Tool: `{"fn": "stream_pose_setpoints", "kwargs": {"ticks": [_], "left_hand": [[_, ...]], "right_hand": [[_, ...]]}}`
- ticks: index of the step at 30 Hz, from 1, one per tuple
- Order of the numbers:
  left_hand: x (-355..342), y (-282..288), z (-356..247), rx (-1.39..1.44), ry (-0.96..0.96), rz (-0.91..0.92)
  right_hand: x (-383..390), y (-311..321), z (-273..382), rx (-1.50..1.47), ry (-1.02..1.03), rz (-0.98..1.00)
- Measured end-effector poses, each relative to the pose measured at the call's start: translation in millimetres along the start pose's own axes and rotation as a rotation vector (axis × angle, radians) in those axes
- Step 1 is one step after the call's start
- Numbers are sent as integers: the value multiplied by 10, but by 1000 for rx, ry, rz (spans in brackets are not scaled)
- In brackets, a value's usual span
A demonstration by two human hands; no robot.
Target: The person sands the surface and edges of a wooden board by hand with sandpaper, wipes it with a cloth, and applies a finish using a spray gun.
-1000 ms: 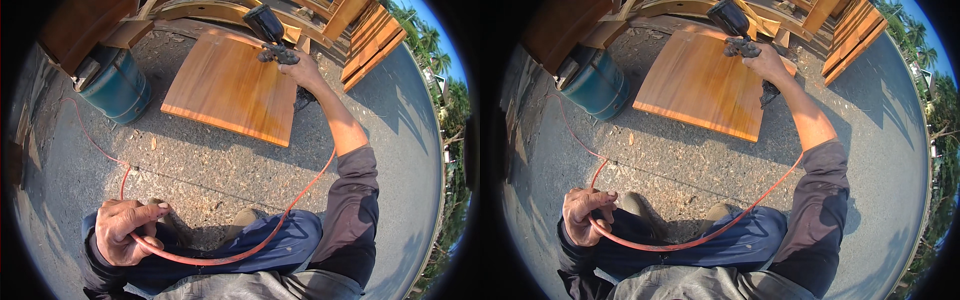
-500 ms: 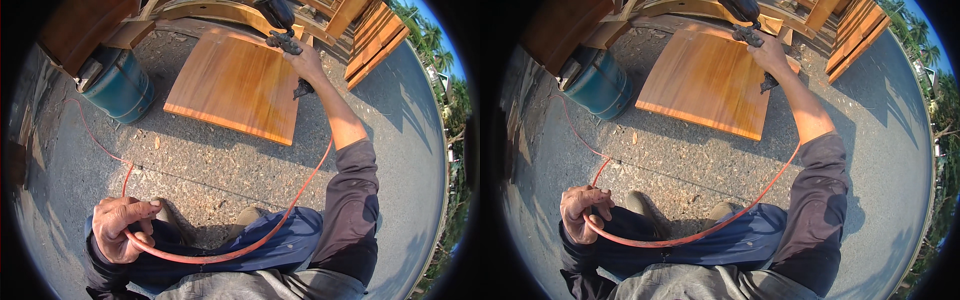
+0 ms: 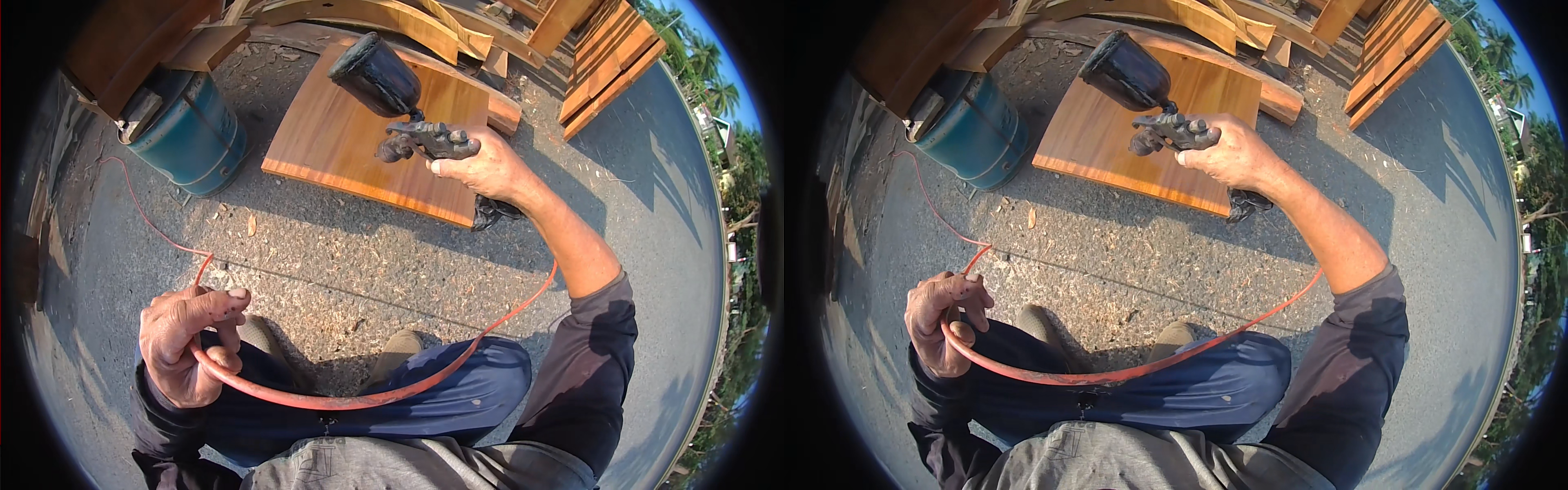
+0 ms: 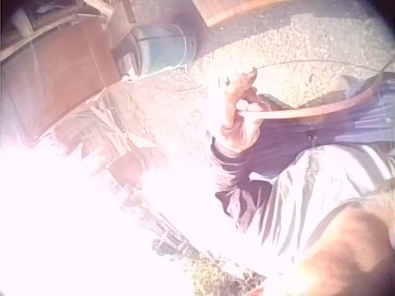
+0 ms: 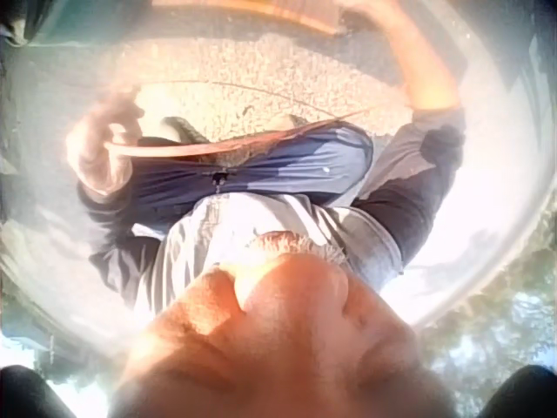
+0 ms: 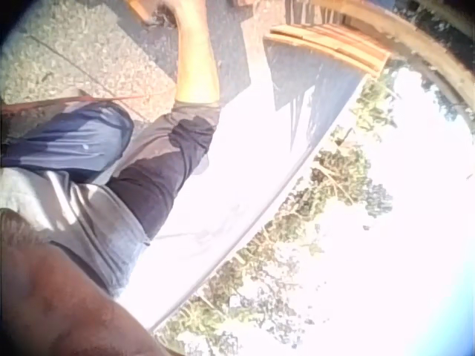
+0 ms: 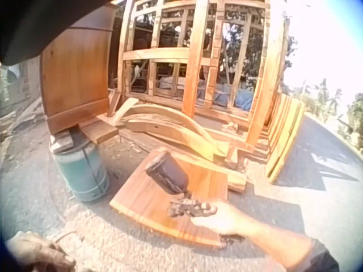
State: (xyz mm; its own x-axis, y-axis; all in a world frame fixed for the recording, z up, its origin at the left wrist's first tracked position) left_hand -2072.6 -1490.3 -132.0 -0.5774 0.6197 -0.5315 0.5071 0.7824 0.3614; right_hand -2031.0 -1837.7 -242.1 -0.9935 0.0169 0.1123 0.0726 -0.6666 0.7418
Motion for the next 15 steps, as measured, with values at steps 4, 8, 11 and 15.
{"fn": "stream_pose_setpoints", "kwargs": {"ticks": [4, 8, 11, 15], "left_hand": [[12, 49, -6, -6, -19, -2], [21, 100, -60, -23, -45, -8], [58, 150, -49, -29, -32, 2], [91, 198, -60, -27, -45, 24]], "right_hand": [[-124, 4, 94, -23, 0, 8], [-416, 149, 51, 71, -53, -78], [-639, 271, -10, 72, -13, -152], [-1024, 435, -352, 146, -93, -194]]}}
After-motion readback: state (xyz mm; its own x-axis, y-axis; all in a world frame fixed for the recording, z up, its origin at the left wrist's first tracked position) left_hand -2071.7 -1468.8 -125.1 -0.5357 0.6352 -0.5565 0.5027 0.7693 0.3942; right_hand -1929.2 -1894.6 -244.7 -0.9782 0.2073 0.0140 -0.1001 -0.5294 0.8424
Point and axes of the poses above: each hand's wrist, its own x-axis away from the middle knuckle, its own y-axis out of the back of the hand, z = x × y, the point moved 9 cm from there along -x, towards the middle knuckle, and after that the axes turned 11 degrees about x, right-handed, at the moved point
